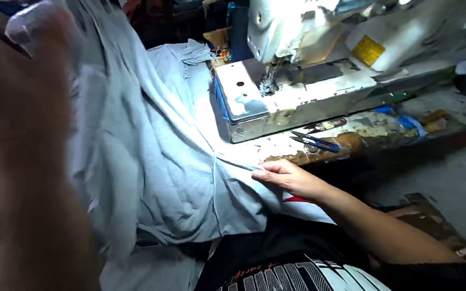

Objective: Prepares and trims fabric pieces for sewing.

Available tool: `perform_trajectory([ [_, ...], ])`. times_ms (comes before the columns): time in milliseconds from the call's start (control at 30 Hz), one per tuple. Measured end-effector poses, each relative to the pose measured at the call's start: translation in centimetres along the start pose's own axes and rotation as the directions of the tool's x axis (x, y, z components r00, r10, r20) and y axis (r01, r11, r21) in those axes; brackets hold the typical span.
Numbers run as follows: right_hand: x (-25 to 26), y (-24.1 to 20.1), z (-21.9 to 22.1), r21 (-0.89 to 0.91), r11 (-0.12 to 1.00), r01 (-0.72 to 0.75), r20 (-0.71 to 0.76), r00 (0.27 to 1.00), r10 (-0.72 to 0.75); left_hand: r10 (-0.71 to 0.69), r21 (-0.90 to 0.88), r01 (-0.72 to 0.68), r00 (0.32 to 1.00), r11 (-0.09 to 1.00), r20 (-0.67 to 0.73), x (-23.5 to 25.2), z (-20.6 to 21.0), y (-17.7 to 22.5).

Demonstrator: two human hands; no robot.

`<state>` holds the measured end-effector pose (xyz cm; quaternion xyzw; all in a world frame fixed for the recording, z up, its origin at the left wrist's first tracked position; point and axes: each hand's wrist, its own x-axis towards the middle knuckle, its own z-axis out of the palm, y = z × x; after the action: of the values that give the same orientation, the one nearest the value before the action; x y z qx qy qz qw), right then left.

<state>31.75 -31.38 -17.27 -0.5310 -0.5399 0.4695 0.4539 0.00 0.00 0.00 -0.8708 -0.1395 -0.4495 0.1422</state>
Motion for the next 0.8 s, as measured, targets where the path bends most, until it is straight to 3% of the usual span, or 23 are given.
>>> perform_trajectory([
  [33, 0.1, 0.7, -0.2, -0.008, 1.0, -0.001, -0.019, 1.0, 0.001, -0.027, -0.114, 0.047, 0.984, 0.992, 0.174, 0.1, 1.4, 7.1],
  [100, -0.2, 1.6, -0.9, -0.051, 0.999, 0.012, -0.062, 0.998, -0.015, -0.057, -0.301, 0.171, 0.933, 0.938, 0.354, -1.4, 5.1, 18.4],
  [167, -0.9, 1.9, -2.2, -0.121, 0.991, 0.062, -0.12, 0.99, -0.077, 0.012, -0.412, 0.207, 0.882, 0.887, 0.471, -4.4, 9.7, 23.1],
  [300, -2.7, 1.9, -4.8, -0.061, 0.978, 0.199, -0.253, 0.945, -0.208, 0.144, -0.58, 0.189, 0.865, 0.793, 0.48, -5.5, 15.8, 26.9],
  [533, -7.8, 3.9, -7.3, 0.271, 0.924, 0.269, -0.374, 0.914, -0.156, 0.22, -0.7, 0.212, 0.854, 0.682, 0.472, 0.4, 16.9, 31.0],
  [667, -8.2, 5.1, -9.0, 0.324, 0.888, 0.325, -0.37, 0.908, -0.198, 0.241, -0.716, 0.262, 0.82, 0.647, 0.518, 0.5, 18.3, 32.6],
  [733, -8.3, 5.1, -9.4, 0.338, 0.899, 0.28, -0.339, 0.927, -0.161, 0.183, -0.682, 0.26, 0.843, 0.684, 0.505, 0.2, 18.7, 32.8],
  [800, -7.7, 4.8, -9.2, 0.371, 0.903, 0.217, -0.335, 0.938, -0.088, 0.006, -0.615, 0.305, 0.893, 0.727, 0.45, -0.3, 19.3, 32.5],
])
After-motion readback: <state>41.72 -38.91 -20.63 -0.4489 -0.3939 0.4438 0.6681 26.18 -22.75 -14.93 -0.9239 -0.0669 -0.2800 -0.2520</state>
